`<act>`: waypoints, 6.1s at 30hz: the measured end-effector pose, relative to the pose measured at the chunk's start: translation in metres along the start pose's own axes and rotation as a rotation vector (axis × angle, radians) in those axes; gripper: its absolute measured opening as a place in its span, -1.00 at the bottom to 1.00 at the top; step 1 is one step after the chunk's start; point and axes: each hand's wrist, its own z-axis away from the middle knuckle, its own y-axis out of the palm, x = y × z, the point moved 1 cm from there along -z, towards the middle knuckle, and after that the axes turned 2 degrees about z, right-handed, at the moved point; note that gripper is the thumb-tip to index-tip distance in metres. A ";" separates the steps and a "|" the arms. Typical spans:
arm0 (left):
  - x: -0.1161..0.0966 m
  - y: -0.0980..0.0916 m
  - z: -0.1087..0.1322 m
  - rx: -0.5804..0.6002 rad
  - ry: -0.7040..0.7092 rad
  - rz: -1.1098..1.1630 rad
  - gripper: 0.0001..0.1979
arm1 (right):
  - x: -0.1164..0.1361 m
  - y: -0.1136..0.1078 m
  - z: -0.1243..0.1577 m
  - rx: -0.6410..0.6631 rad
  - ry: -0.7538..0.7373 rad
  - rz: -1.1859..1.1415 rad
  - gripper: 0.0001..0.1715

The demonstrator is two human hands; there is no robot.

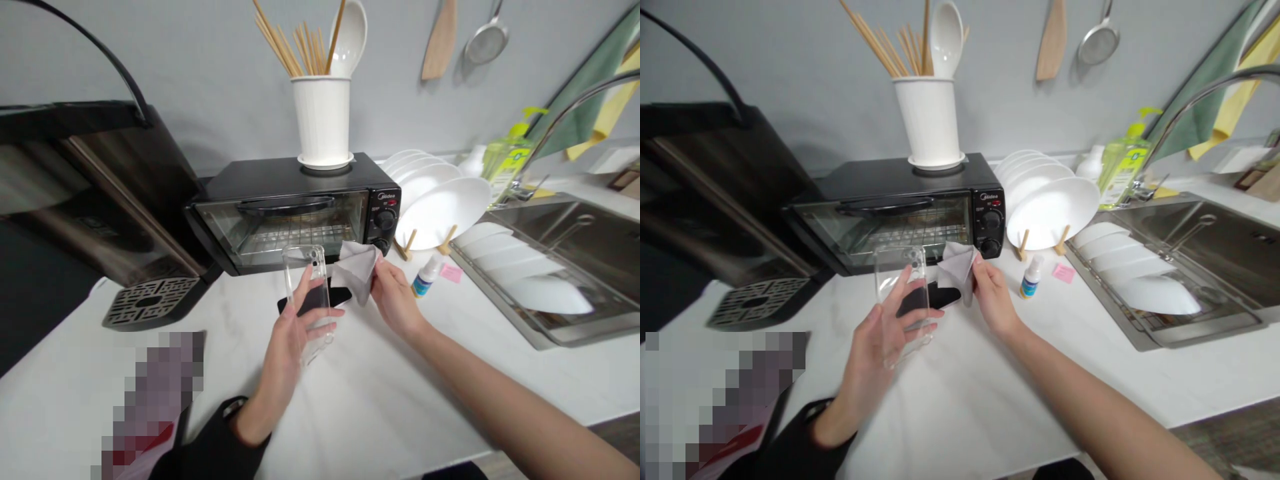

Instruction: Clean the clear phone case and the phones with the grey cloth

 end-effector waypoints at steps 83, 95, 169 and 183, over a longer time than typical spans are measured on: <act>0.012 0.009 0.014 0.373 -0.037 -0.187 -0.02 | 0.018 0.008 0.015 0.232 -0.202 0.522 -0.59; 0.012 0.002 0.003 0.161 0.048 0.000 -0.12 | 0.022 0.003 0.008 0.450 -0.118 0.389 -0.75; 0.016 0.000 0.015 0.367 -0.001 -0.435 -0.33 | 0.010 0.000 0.007 0.113 -0.028 0.607 -0.44; -0.001 0.003 0.007 0.079 0.128 -0.437 -0.26 | 0.015 0.004 0.011 0.375 -0.128 0.683 -0.57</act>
